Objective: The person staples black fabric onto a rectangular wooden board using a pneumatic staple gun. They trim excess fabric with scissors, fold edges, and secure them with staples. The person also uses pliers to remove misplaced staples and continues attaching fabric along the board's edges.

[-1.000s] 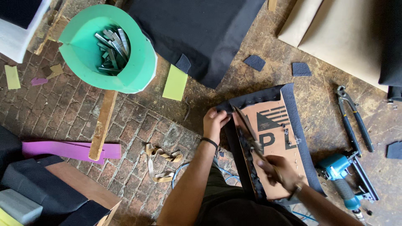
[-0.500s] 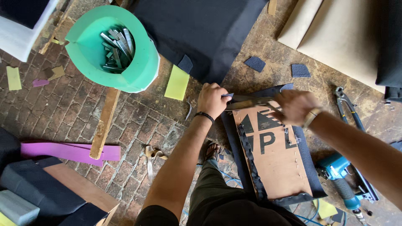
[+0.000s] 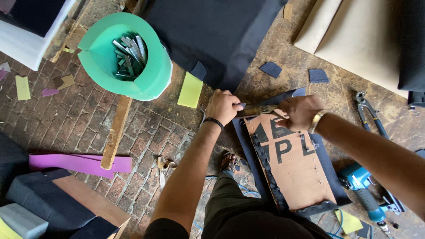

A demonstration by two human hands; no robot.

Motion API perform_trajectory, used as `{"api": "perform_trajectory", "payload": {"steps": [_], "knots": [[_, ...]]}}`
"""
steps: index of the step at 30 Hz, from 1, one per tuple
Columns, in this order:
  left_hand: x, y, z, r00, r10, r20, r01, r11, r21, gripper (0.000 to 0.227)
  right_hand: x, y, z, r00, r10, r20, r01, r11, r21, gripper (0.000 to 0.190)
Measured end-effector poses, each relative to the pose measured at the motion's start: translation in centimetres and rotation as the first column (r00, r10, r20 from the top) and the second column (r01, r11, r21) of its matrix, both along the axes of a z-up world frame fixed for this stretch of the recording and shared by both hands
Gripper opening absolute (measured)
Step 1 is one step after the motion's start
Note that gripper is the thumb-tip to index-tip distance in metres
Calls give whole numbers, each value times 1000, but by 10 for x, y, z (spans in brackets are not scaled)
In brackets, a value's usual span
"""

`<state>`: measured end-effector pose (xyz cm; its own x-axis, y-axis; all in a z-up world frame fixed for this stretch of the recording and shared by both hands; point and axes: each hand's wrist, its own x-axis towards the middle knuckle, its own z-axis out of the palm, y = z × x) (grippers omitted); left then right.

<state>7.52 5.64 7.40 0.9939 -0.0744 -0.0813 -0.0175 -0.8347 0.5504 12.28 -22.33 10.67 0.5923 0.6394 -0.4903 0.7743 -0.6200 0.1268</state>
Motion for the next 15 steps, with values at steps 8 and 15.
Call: {"api": "perform_trajectory", "payload": {"steps": [8, 15], "knots": [[-6, 32, 7, 898, 373, -235, -432, 848, -308, 19, -15, -15, -8, 972, -189, -139, 207, 970, 130, 48], [-48, 20, 2, 801, 596, 43, -583, 796, -163, 75, 48, -41, 5, 795, -600, -89, 554, 778, -297, 57]]}}
